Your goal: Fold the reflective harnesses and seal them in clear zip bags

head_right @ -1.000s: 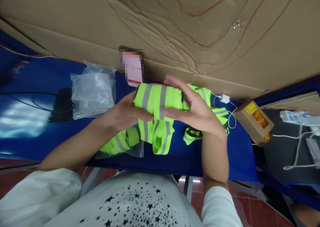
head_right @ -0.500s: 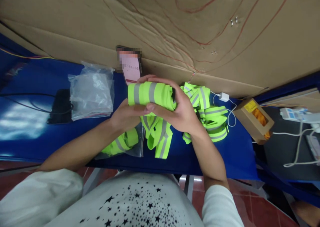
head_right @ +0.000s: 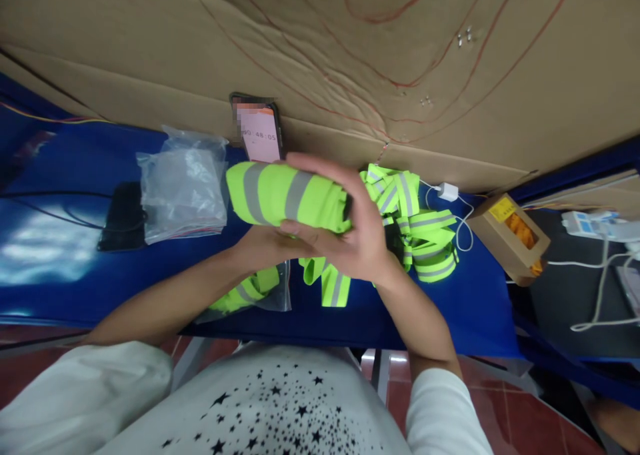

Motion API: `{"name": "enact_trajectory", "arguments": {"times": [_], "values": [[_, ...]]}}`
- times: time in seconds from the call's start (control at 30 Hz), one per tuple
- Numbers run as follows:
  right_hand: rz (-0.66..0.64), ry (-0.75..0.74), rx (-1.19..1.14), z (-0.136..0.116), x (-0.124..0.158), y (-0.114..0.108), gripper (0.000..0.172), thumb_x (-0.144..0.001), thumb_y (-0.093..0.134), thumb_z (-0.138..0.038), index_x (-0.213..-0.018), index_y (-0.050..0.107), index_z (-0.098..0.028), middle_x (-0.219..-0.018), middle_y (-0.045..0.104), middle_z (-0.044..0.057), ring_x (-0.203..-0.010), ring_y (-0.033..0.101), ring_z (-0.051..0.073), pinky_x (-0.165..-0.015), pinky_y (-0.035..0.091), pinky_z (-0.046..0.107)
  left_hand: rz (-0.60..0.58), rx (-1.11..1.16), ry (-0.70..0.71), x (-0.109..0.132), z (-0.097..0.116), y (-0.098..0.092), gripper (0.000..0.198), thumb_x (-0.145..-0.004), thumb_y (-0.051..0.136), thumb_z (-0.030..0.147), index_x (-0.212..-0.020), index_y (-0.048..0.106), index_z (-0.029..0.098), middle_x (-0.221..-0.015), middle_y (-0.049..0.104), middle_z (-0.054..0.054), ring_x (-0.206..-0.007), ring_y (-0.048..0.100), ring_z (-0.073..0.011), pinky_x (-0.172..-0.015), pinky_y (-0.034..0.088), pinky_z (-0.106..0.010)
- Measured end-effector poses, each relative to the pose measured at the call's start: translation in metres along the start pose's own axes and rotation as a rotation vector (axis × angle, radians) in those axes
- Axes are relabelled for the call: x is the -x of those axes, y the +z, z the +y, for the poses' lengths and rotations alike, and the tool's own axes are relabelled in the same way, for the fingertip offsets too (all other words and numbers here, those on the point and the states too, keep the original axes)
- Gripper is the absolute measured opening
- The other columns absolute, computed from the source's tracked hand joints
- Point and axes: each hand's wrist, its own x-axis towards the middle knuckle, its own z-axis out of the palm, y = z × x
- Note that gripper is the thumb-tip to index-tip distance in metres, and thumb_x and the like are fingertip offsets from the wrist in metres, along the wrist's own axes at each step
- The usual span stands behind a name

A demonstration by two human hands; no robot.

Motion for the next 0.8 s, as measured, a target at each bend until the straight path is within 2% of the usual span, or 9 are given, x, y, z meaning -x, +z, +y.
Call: {"name": "enact_trajectory", "arguments": {"times": [0.07, 0.2, 0.33, 0.43, 0.53, 0.63, 0.73, 0.8], "values": [[-0.061, 0.026, -0.009, 0.003, -0.001, 0.002, 0.058, -0.083, 0.078, -0.051, -0.135, 0.055, -0.040, -0.142, 0.061, 0.003, -0.144, 0.048, 0.037, -0.123, 0.038, 0.060, 0.049, 0.026, -0.048, 0.000, -0.005, 0.001, 0.034, -0.066, 0.093, 0.028, -0.096, 0.078, 0.024, -0.094, 0.078, -0.003, -0.116, 0.069, -0.0317, -0.106, 0.055, -0.050], [-0.105, 0.104, 0.000, 0.006, -0.005, -0.001, 0.059, -0.083, 0.078, -0.052, -0.135, 0.055, -0.037, -0.142, 0.062, 0.006, -0.145, 0.047, 0.039, -0.121, 0.041, 0.062, 0.019, 0.183, -0.153, -0.003, -0.010, 0.002, 0.037, -0.065, 0.094, 0.029, -0.097, 0.078, 0.020, -0.109, 0.077, -0.006, -0.111, 0.071, -0.0298, -0.101, 0.057, -0.047], [-0.125, 0.050, 0.024, 0.007, -0.005, -0.007, 0.052, -0.085, 0.076, -0.045, -0.134, 0.056, -0.040, -0.141, 0.062, 0.002, -0.140, 0.054, 0.034, -0.117, 0.048, 0.056, -0.062, 0.301, -0.207, -0.006, -0.010, 0.004, 0.036, -0.060, 0.096, 0.030, -0.088, 0.077, 0.018, -0.103, 0.078, -0.006, -0.101, 0.073, -0.0278, -0.095, 0.059, -0.043], [-0.217, -0.026, -0.007, 0.008, -0.005, -0.016, 0.053, -0.085, 0.077, -0.036, -0.135, 0.060, -0.040, -0.140, 0.064, 0.001, -0.136, 0.058, 0.034, -0.112, 0.053, 0.056, -0.112, 0.272, -0.221, -0.006, -0.010, 0.004, 0.039, -0.062, 0.096, 0.025, -0.096, 0.077, 0.018, -0.101, 0.078, -0.006, -0.103, 0.073, -0.0277, -0.095, 0.058, -0.042], [-0.279, -0.152, -0.106, 0.007, -0.005, -0.026, 0.046, -0.088, 0.069, -0.025, -0.130, 0.066, -0.043, -0.135, 0.069, -0.002, -0.126, 0.065, 0.031, -0.105, 0.057, 0.054, -0.137, 0.208, -0.207, -0.003, -0.009, 0.001, 0.038, -0.064, 0.095, 0.025, -0.097, 0.077, 0.018, -0.097, 0.078, -0.006, -0.104, 0.072, -0.0287, -0.094, 0.058, -0.041], [-0.218, -0.254, -0.100, 0.005, -0.007, -0.032, 0.044, -0.091, 0.061, -0.017, -0.125, 0.069, -0.043, -0.128, 0.073, -0.005, -0.121, 0.067, 0.029, -0.106, 0.056, 0.054, -0.202, 0.288, -0.136, -0.001, -0.005, 0.001, 0.049, -0.062, 0.097, 0.039, -0.102, 0.074, 0.022, -0.095, 0.077, -0.005, -0.106, 0.072, -0.0301, -0.090, 0.059, -0.040], [-0.150, -0.284, 0.032, 0.003, -0.009, -0.037, 0.048, -0.089, 0.059, -0.011, -0.121, 0.069, -0.044, -0.128, 0.072, -0.009, -0.128, 0.063, 0.028, -0.115, 0.049, 0.055, -0.204, 0.434, -0.063, 0.000, 0.000, 0.003, 0.065, -0.064, 0.093, 0.055, -0.118, 0.069, 0.027, -0.105, 0.076, -0.006, -0.116, 0.069, -0.0318, -0.094, 0.057, -0.041], [-0.216, -0.245, 0.077, 0.001, -0.010, -0.040, 0.048, -0.088, 0.058, -0.010, -0.121, 0.067, -0.044, -0.136, 0.068, -0.010, -0.139, 0.055, 0.029, -0.122, 0.041, 0.057, -0.150, 0.473, -0.057, 0.002, 0.004, 0.003, 0.074, -0.065, 0.092, 0.053, -0.129, 0.064, 0.030, -0.115, 0.074, -0.006, -0.123, 0.066, -0.0324, -0.099, 0.056, -0.042]]}}
